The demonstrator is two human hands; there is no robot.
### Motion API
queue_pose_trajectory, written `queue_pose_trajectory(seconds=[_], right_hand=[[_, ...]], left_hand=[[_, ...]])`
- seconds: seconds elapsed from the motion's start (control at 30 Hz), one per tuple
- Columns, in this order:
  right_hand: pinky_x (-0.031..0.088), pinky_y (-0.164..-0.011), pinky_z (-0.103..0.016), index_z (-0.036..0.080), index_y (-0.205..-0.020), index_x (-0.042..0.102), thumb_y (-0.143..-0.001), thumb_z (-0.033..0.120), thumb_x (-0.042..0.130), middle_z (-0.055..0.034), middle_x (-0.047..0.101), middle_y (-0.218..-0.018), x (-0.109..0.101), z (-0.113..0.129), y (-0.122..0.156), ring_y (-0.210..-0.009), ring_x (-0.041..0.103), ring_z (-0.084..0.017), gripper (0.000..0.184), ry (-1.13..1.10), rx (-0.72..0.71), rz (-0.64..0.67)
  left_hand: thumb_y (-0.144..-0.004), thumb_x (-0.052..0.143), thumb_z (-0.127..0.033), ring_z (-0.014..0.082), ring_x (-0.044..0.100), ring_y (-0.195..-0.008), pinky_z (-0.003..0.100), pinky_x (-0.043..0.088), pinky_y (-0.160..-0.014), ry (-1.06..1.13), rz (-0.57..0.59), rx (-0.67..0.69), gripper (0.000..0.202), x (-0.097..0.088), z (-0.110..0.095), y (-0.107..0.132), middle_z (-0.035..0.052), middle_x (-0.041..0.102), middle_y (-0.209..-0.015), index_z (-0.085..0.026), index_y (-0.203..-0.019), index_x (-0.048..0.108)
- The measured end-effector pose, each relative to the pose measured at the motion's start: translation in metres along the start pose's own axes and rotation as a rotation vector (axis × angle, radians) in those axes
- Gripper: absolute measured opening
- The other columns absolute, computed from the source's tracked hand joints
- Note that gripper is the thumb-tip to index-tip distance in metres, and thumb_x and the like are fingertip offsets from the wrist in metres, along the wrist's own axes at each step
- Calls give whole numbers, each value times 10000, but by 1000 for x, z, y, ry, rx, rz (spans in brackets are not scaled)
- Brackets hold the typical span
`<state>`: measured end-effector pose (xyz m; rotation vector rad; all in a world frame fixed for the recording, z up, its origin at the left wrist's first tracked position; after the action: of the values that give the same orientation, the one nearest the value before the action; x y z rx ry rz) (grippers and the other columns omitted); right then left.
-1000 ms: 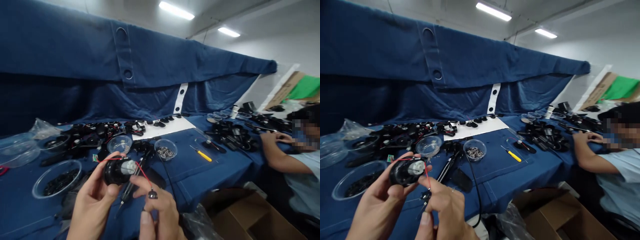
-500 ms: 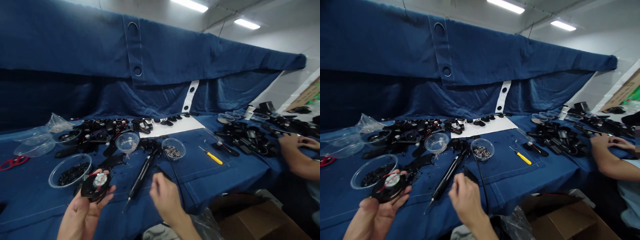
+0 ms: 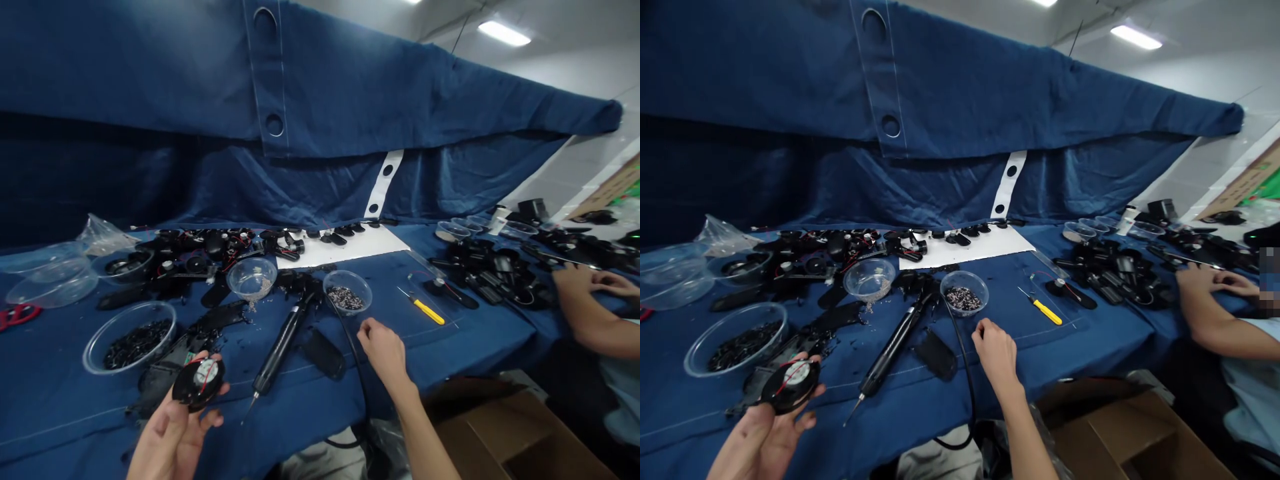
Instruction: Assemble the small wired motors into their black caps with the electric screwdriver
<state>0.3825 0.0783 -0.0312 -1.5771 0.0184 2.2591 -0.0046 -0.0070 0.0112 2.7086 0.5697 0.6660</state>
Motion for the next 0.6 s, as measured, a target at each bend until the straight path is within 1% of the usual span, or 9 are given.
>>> queue_pose_trajectory(seconds=[0.1, 0.17, 0.27, 0.33, 0.37, 0.4, 0.43, 0.5, 0.6], right_hand=[[449, -660, -286, 222, -903, 767, -959, 244, 553, -62, 766, -832, -8, 2, 2, -718, 707, -200, 222, -64, -61, -66], [517, -763, -317, 196, -1044, 774, -1023, 302, 475, -100, 776, -951, -21, 6, 13, -836, 731, -223, 318, -118, -84, -166], [559, -891, -379, 150, -1219, 712, -1084, 348, 361, -152, 748, -1064, -36, 29, 41, -956, 723, -241, 425, -192, -133, -315], [580, -944, -354, 218, -1186, 719, -1056, 372, 479, -103, 748, -1109, -30, 58, 59, -1026, 722, -221, 313, -237, -272, -276], [591, -964, -367, 234, -1206, 711, -1030, 365, 543, -99, 739, -1169, -22, 73, 67, -1090, 712, -235, 276, -247, -356, -228], [588, -1010, -427, 209, -1266, 680, -1006, 322, 582, -133, 705, -1278, -12, 87, 72, -1190, 681, -279, 300, -223, -422, -164], [585, -1028, -494, 182, -1285, 662, -973, 272, 616, -174, 660, -1368, -3, 97, 75, -1256, 650, -332, 328, -186, -438, -119], [591, -994, -589, 136, -1268, 650, -921, 167, 628, -236, 628, -1403, 13, 108, 78, -1263, 641, -402, 349, -134, -420, -43], [622, -941, -546, 180, -1205, 661, -882, 120, 641, -175, 706, -1277, 11, 109, 81, -1143, 704, -356, 328, -141, -414, 20]], left_hand=[[-576, 931, -619, 403, 690, -1153, 304, 622, -607, -20, -6, 0, 732, 5, -2, 1, 97, 718, -1387, -253, -1195, 793], [-576, 928, -627, 403, 691, -1149, 303, 617, -603, -23, -26, -3, 728, 6, -3, 1, 95, 712, -1398, -253, -1186, 796], [-570, 928, -631, 398, 693, -1142, 308, 615, -618, -17, -44, -9, 706, 6, -3, 0, 92, 726, -1376, -256, -1155, 802], [-574, 928, -626, 389, 693, -1135, 312, 619, -640, -12, -37, -13, 676, 5, -2, -2, 89, 733, -1362, -254, -1125, 807], [-568, 932, -620, 385, 696, -1121, 315, 619, -642, -10, -33, -15, 662, 4, -2, -3, 88, 737, -1352, -253, -1105, 809], [-559, 939, -610, 381, 701, -1100, 319, 619, -640, -7, -28, -19, 652, 3, -1, -3, 87, 741, -1342, -253, -1089, 811], [-549, 947, -599, 378, 706, -1075, 326, 620, -638, -6, -23, -23, 654, 3, 0, -4, 87, 744, -1334, -253, -1087, 810], [-530, 957, -588, 366, 715, -1004, 336, 613, -618, -5, -13, -22, 690, 0, 1, -5, 95, 762, -1285, -251, -1112, 804], [-541, 959, -574, 330, 709, -907, 331, 601, -612, -1, -9, -24, 699, -5, 2, -8, 98, 802, -1101, -239, -1133, 795]])
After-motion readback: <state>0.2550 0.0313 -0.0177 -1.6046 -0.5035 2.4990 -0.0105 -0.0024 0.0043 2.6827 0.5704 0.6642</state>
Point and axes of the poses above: each hand's wrist, its own y-axis away from the middle knuckle, its own x-axis out of the palm, z = x × y, the point moved 4 cm from there along -y, towards the middle knuckle
